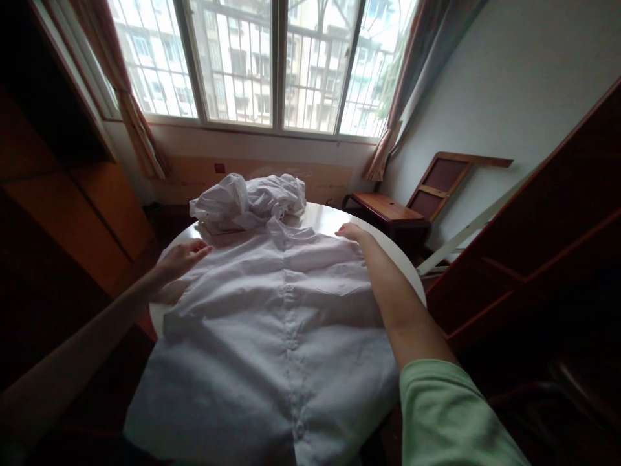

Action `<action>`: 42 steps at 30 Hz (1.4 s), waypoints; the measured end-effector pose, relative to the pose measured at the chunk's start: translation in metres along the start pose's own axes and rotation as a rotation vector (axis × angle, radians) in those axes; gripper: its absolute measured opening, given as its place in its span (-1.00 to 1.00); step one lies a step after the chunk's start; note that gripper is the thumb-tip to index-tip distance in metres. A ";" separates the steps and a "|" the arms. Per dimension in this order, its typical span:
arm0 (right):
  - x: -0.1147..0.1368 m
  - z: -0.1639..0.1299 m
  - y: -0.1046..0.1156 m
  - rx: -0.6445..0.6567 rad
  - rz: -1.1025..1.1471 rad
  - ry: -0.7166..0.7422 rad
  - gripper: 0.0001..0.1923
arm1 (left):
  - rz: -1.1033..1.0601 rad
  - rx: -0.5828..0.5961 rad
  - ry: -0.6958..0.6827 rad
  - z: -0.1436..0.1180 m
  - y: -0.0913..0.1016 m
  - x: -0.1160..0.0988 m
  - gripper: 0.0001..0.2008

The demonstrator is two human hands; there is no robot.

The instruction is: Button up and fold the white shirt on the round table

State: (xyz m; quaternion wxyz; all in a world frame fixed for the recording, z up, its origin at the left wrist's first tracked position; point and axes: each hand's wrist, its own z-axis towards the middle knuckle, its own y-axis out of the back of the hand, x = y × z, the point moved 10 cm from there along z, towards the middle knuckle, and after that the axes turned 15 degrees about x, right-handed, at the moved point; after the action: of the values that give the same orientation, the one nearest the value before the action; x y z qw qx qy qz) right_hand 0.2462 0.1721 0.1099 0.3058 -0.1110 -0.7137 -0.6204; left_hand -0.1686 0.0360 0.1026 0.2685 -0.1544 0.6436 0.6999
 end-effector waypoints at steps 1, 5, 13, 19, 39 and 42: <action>-0.010 -0.004 -0.004 0.024 -0.021 -0.045 -0.72 | 0.015 0.034 -0.022 0.015 -0.007 -0.009 -0.80; -0.042 -0.012 -0.025 0.127 -0.100 -0.247 -0.81 | 0.102 0.105 -0.141 0.068 -0.041 -0.049 -0.86; -0.051 -0.019 -0.005 0.025 -0.189 -0.232 -0.85 | 0.272 0.141 -0.300 0.126 -0.106 -0.153 -0.71; -0.104 -0.068 0.034 0.139 -0.166 -0.380 -0.95 | 0.216 0.287 -0.221 0.163 -0.144 -0.184 -0.54; -0.111 -0.146 -0.033 0.151 0.326 -0.224 -0.81 | -0.560 0.215 -0.154 0.211 -0.171 -0.166 -0.78; -0.114 -0.150 -0.023 0.055 0.304 -0.220 -0.86 | -0.616 0.166 -0.135 0.215 -0.158 -0.157 -0.75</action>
State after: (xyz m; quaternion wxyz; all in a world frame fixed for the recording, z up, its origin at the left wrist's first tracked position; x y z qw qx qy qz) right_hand 0.3684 0.0492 0.0326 0.3189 -0.2764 -0.7346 -0.5314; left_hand 0.0770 0.2236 0.0879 0.5215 -0.2727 0.6020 0.5396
